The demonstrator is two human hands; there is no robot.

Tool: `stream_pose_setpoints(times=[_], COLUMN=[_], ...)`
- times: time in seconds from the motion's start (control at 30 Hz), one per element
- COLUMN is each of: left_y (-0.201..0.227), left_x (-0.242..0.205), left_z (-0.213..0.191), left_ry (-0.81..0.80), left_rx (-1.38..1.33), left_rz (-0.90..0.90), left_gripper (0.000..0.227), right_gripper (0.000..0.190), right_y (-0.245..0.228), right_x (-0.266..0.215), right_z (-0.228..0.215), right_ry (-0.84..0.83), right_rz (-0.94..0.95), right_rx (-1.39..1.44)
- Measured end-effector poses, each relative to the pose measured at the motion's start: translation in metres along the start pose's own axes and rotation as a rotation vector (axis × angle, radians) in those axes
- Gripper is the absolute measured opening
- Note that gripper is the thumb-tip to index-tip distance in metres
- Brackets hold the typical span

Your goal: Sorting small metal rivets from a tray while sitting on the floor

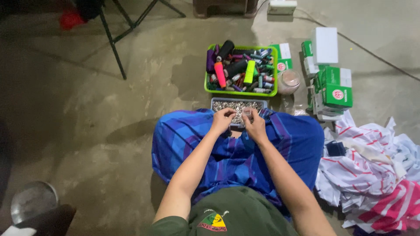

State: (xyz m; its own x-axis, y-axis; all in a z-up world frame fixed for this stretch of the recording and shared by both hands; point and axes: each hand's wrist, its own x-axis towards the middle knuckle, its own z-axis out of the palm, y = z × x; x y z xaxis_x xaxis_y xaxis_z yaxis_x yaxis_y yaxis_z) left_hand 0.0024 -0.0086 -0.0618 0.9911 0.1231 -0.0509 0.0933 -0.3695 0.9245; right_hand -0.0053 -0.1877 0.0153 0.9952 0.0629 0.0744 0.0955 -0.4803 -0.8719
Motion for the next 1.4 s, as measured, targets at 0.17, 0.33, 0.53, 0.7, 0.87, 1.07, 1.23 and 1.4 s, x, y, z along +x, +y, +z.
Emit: stream_pose_setpoints(times=[0.17, 0.33, 0.53, 0.7, 0.87, 1.07, 1.23, 1.4], left_y=[-0.007, -0.008, 0.003, -0.009, -0.009, 0.041, 0.084, 0.086], left_x=[-0.004, -0.012, -0.019, -0.011, 0.003, 0.015, 0.010, 0.018], left_z=[-0.010, -0.018, -0.016, -0.010, -0.006, -0.012, -0.019, -0.020], left_ry=[0.029, 0.036, 0.032, 0.018, -0.002, -0.055, -0.132, -0.142], left_rx=[-0.162, -0.172, -0.152, -0.121, -0.177, -0.247, -0.035, 0.237], left_rz=[-0.030, -0.079, -0.090, -0.091, -0.088, 0.047, 0.130, 0.264], left_gripper=[0.015, 0.014, 0.013, 0.014, 0.015, 0.014, 0.011, 0.016], right_gripper=[0.027, 0.025, 0.024, 0.026, 0.027, 0.026, 0.026, 0.024], right_y=[0.049, 0.020, 0.017, 0.003, -0.006, -0.010, 0.027, 0.037], right_x=[0.006, -0.002, -0.003, -0.002, -0.003, -0.002, 0.000, 0.004], right_z=[0.017, 0.007, 0.004, 0.001, -0.004, -0.006, 0.008, 0.010], right_ry=[-0.026, -0.047, -0.070, -0.112, -0.162, -0.210, -0.188, -0.194], right_rz=[-0.079, -0.080, -0.080, -0.094, -0.120, -0.133, -0.151, -0.171], right_rx=[-0.065, -0.058, -0.052, -0.070, -0.136, -0.164, -0.227, -0.228])
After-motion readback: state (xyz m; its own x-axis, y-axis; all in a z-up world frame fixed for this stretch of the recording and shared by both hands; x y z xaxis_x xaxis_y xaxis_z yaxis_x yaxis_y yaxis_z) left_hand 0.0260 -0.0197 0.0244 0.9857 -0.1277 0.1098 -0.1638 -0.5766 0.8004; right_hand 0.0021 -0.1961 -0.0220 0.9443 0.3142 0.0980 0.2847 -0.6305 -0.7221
